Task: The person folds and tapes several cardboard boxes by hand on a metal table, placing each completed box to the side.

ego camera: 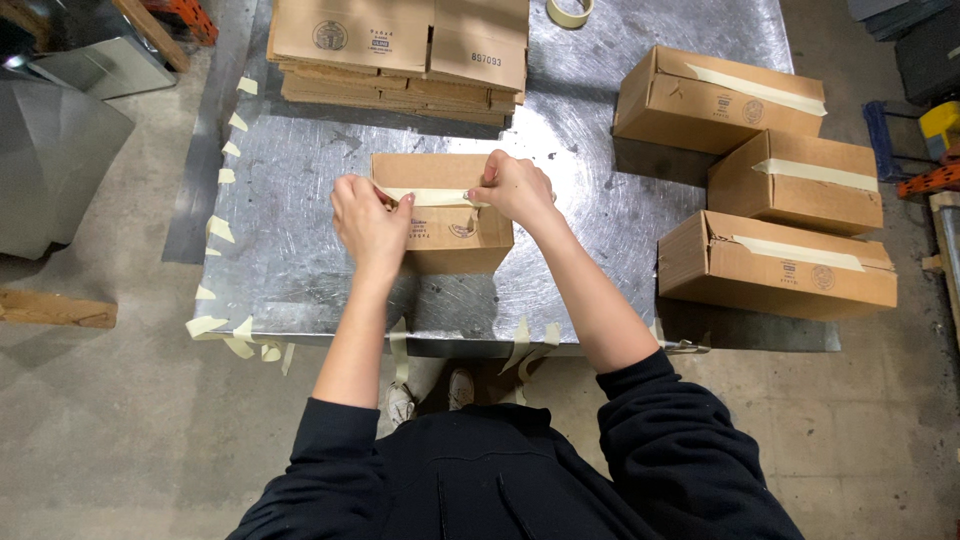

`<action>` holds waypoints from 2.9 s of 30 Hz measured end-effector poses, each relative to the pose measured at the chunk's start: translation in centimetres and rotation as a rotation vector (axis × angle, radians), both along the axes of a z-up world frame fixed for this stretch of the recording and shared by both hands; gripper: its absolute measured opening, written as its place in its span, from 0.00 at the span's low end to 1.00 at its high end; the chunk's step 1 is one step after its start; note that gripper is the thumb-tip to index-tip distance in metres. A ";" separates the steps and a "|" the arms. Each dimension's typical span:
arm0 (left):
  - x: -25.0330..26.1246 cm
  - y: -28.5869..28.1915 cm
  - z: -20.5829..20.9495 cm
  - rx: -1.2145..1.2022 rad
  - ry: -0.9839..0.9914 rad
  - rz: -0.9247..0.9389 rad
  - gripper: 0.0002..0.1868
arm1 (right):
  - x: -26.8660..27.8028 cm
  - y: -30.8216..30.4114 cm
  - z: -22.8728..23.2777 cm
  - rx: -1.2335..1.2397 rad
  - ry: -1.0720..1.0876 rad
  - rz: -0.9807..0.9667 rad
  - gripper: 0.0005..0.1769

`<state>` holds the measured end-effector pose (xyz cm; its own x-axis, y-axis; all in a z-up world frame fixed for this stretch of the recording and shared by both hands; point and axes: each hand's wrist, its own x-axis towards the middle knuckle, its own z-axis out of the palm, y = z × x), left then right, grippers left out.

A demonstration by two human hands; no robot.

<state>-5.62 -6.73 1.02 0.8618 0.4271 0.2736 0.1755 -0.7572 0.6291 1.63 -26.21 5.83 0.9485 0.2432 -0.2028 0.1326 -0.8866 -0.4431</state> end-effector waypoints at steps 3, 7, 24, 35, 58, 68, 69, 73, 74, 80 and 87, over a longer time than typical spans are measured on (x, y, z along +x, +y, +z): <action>0.2 1.4 -0.5 -0.150 0.178 0.053 0.30 | -0.7 0.8 0.7 0.002 0.006 -0.010 0.21; 1.7 2.6 -3.4 -0.519 0.203 0.027 0.38 | -1.5 2.1 1.2 -0.021 -0.086 -0.010 0.30; 1.9 -3.6 2.4 0.186 0.138 -0.512 0.23 | -2.6 4.0 -5.9 0.101 -0.642 0.072 0.29; 3.2 2.8 -0.2 -0.477 0.253 -0.396 0.48 | -3.5 -0.1 -4.3 0.993 0.153 -0.208 0.52; -3.4 3.1 -1.5 -0.998 0.145 -0.248 0.35 | -9.7 -3.2 -5.1 0.942 0.067 -0.415 0.33; -0.6 -5.9 -1.0 -0.833 0.111 -0.415 0.31 | -10.0 -9.9 -6.4 0.778 -0.322 -0.577 0.30; 0.3 -7.8 -0.6 -0.836 0.119 -0.442 0.31 | -9.4 -11.7 -5.8 0.771 -0.337 -0.600 0.30; 4.1 -15.2 0.3 -0.882 0.062 -0.606 0.33 | -6.2 -19.8 -4.4 0.525 -0.519 -0.635 0.29; 5.0 -17.1 0.3 -0.902 0.056 -0.648 0.34 | -5.3 -22.1 -4.3 0.453 -0.540 -0.660 0.29; 8.8 -25.6 0.1 -0.854 0.130 -0.669 0.36 | -0.9 -30.5 -5.4 0.390 -0.561 -0.726 0.29; 11.1 -29.0 -1.2 -0.835 0.122 -0.657 0.35 | 0.7 -32.7 -6.7 0.409 -0.515 -0.793 0.29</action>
<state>5.51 -35.72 -0.18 0.9930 -0.1182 0.0058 -0.0134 -0.0640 0.9979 2.29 -58.92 -0.83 0.8150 -0.5313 0.2311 -0.1655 -0.5958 -0.7859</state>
